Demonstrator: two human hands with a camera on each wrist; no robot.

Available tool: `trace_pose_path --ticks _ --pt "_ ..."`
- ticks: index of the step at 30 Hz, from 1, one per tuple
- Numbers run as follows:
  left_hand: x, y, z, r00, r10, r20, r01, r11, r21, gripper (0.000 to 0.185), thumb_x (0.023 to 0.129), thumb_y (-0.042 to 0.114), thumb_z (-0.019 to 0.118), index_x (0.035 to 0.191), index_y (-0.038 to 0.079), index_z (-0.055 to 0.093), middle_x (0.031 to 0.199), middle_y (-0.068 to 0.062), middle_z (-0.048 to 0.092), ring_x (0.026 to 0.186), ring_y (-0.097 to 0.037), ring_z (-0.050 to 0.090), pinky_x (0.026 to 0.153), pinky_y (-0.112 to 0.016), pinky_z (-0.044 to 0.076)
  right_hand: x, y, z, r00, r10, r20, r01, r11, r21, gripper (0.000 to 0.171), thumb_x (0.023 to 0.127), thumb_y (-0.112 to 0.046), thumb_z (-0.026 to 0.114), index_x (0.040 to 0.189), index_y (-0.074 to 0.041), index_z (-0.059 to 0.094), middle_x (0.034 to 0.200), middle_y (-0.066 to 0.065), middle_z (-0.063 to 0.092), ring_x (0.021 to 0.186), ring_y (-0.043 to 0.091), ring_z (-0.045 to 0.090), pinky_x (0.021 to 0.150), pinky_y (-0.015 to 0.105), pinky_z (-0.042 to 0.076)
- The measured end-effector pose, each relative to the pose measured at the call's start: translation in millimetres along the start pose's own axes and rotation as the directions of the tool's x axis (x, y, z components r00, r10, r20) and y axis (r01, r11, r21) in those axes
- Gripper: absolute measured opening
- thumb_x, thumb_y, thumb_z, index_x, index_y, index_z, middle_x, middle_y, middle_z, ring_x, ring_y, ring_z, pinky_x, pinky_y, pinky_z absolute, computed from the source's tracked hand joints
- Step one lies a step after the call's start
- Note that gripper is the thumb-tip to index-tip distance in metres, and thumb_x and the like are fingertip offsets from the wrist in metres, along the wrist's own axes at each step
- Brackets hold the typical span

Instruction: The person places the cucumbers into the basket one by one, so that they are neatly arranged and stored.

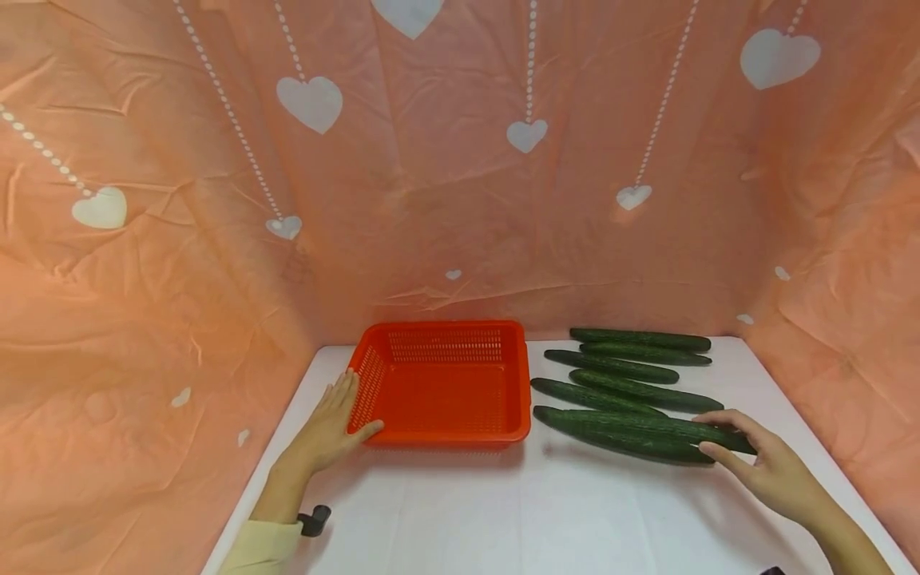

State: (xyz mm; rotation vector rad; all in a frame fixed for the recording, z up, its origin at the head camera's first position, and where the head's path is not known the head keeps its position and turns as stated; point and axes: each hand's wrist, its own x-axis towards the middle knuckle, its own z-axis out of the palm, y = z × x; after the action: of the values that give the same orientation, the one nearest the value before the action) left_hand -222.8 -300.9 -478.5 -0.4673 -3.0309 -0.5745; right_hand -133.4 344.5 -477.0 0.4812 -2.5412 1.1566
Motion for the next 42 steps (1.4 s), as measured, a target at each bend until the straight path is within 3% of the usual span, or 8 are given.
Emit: trace_pose_path --ticks 10,15,19,27,30,35,36,42 --pt "-1.4 -1.4 6.1 0.999 0.016 -0.042 -0.015 1.000 0.019 0.107 0.101 0.062 0.063 0.167 -0.010 0.018 0.177 -0.027 0.012 0.163 -0.048 0.012 0.132 -0.063 0.011 27.2 -24.2 23.6 1.000 0.015 -0.009 -0.014 0.999 0.044 0.036 0.098 -0.007 0.079 0.131 -0.019 0.071 0.125 -0.021 0.068 0.124 -0.017 0.050 0.096 0.002 0.035" --pt "-0.9 -1.3 6.6 0.999 0.016 -0.032 -0.015 1.000 0.026 0.108 0.101 0.062 0.063 0.167 -0.010 0.018 0.177 -0.027 0.011 0.163 -0.047 0.011 0.132 -0.062 0.010 43.6 -38.9 49.3 1.000 0.021 -0.007 -0.020 0.998 0.053 0.033 0.100 -0.014 0.079 0.131 -0.022 0.071 0.127 -0.009 0.071 0.123 -0.015 0.052 0.097 0.004 0.038" --pt "-0.8 -0.3 6.4 1.000 0.009 -0.026 -0.009 1.000 0.020 0.108 0.101 0.061 0.064 0.167 -0.010 0.017 0.177 -0.027 0.010 0.164 -0.046 0.010 0.132 -0.062 0.009 58.8 -50.3 70.4 1.000 0.010 -0.017 -0.009 0.998 0.070 0.033 0.098 -0.015 0.080 0.130 -0.022 0.072 0.125 -0.002 0.074 0.119 -0.009 0.057 0.097 0.009 0.043" --pt "0.6 0.4 5.3 0.999 0.007 -0.033 -0.005 0.999 0.036 0.108 0.101 0.062 0.063 0.167 -0.010 0.017 0.177 -0.026 0.010 0.164 -0.046 0.012 0.132 -0.062 0.009 92.2 -67.5 111.9 1.000 0.018 0.008 -0.019 0.989 0.147 0.032 0.095 -0.019 0.084 0.126 -0.017 0.074 0.126 -0.001 0.075 0.120 0.010 0.064 0.104 0.019 0.047" --pt "0.5 0.7 5.2 0.999 0.009 -0.034 -0.008 0.999 0.038 0.108 0.101 0.062 0.063 0.167 -0.010 0.018 0.177 -0.026 0.011 0.164 -0.046 0.011 0.132 -0.062 0.009 102.1 -74.6 126.6 1.000 0.008 0.012 -0.010 0.985 0.174 0.032 0.093 -0.019 0.086 0.123 -0.017 0.075 0.121 -0.001 0.076 0.114 0.015 0.067 0.103 0.027 0.052" --pt "-0.1 1.0 3.8 0.999 0.009 -0.034 -0.007 0.999 0.039 0.107 0.101 0.062 0.062 0.167 -0.010 0.018 0.177 -0.026 0.011 0.164 -0.046 0.012 0.132 -0.062 0.009 116.2 -89.9 149.4 0.998 0.011 0.059 -0.023 0.976 0.216 0.031 0.093 -0.016 0.086 0.121 -0.012 0.076 0.118 0.002 0.076 0.114 0.026 0.069 0.106 0.056 0.055" --pt "-0.3 1.0 3.5 0.999 0.009 -0.035 -0.007 0.999 0.038 0.107 0.101 0.062 0.063 0.167 -0.010 0.018 0.177 -0.026 0.011 0.164 -0.046 0.012 0.132 -0.062 0.010 119.1 -93.0 153.7 0.997 0.012 0.076 -0.029 0.973 0.230 0.031 0.093 -0.016 0.086 0.121 -0.010 0.075 0.118 0.004 0.075 0.109 0.028 0.070 0.101 0.058 0.058" --pt "-0.4 0.6 4.4 0.999 0.011 -0.038 -0.009 0.999 0.041 0.108 0.101 0.062 0.063 0.167 -0.010 0.018 0.177 -0.026 0.012 0.163 -0.047 0.012 0.132 -0.063 0.010 134.3 -108.1 178.5 0.989 0.020 0.147 -0.056 0.967 0.249 0.030 0.094 -0.017 0.084 0.122 -0.009 0.074 0.117 0.007 0.074 0.101 0.027 0.068 0.090 0.049 0.061"
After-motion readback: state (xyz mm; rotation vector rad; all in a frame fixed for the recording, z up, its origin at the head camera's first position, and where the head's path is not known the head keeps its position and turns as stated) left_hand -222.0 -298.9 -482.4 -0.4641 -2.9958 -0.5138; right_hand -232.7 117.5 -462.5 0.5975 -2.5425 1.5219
